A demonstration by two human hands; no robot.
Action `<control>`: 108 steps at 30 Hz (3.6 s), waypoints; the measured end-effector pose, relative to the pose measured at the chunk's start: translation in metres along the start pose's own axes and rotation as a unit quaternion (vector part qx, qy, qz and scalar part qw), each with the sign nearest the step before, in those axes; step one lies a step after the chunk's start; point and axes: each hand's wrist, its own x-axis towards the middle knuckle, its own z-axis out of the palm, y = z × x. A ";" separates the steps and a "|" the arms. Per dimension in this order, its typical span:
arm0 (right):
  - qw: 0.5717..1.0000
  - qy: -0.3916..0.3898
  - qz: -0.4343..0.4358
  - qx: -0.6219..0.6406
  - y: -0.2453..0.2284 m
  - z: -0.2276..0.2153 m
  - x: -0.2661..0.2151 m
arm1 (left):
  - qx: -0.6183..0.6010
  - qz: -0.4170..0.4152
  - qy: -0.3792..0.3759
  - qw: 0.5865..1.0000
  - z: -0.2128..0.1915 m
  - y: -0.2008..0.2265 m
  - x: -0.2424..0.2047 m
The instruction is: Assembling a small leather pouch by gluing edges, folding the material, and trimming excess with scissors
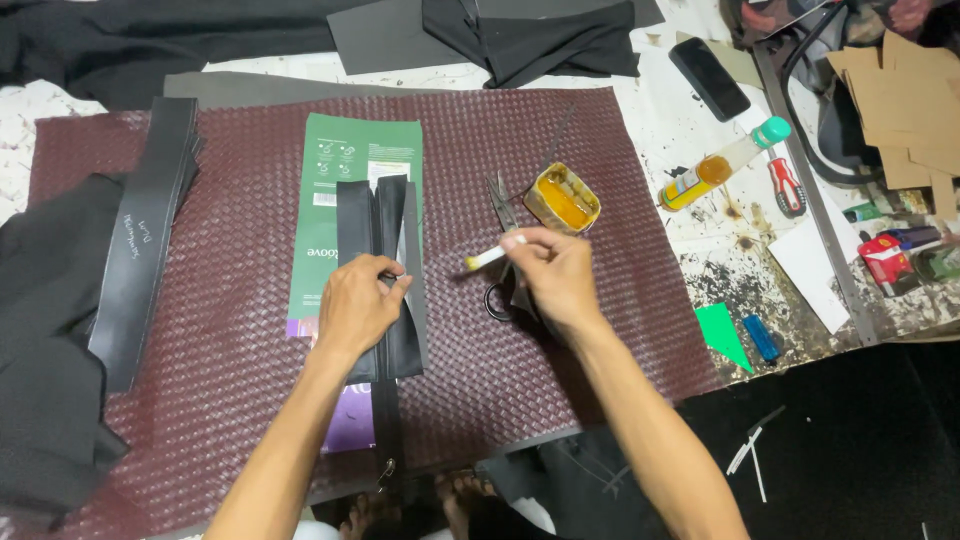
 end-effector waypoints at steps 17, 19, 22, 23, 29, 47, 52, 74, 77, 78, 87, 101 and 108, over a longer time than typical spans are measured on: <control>0.948 -0.164 -0.155 -0.225 0.023 0.071 -0.004 | -0.267 -0.073 -0.020 0.961 -0.001 -0.014 -0.007; 0.939 -0.185 -0.164 -0.241 0.017 0.068 -0.015 | -0.272 -0.073 -0.016 0.959 0.000 -0.017 -0.008; 0.930 -0.210 -0.171 -0.247 0.009 0.062 -0.031 | -0.279 -0.072 -0.018 0.957 0.002 -0.019 -0.008; 0.925 -0.224 -0.172 -0.253 0.009 0.061 -0.035 | -0.287 -0.076 -0.015 0.955 0.003 -0.021 -0.008; 0.924 -0.251 -0.155 -0.245 0.017 0.052 -0.052 | -0.298 -0.077 -0.015 0.951 0.001 -0.022 -0.009; 0.952 -0.024 -0.255 -0.168 0.011 0.093 0.064 | -0.267 -0.092 -0.019 0.959 0.003 -0.020 -0.008; 0.937 -0.032 -0.294 -0.186 0.019 0.108 0.088 | -0.267 -0.083 -0.014 0.960 0.005 -0.021 -0.008; 0.877 -0.325 -0.242 -0.257 -0.002 0.067 0.009 | -0.257 -0.075 -0.017 0.963 -0.004 -0.013 -0.008; 0.919 -0.262 -0.193 -0.222 0.003 0.049 -0.001 | -0.251 -0.080 -0.026 0.964 -0.003 -0.016 -0.006; 0.952 -0.195 -0.159 -0.175 0.005 0.041 -0.004 | -0.252 -0.088 -0.030 0.963 -0.002 -0.018 -0.007; 0.970 0.229 -0.082 -0.006 0.095 -0.101 -0.016 | -0.364 -0.119 0.000 0.924 -0.027 0.003 -0.011; 0.900 0.174 -0.300 -0.265 0.052 -0.050 -0.069 | -0.072 -0.176 0.038 0.981 -0.010 -0.025 0.004; 0.931 0.056 -0.281 -0.225 0.048 -0.020 -0.089 | -0.255 -0.188 0.222 0.922 -0.027 0.011 -0.072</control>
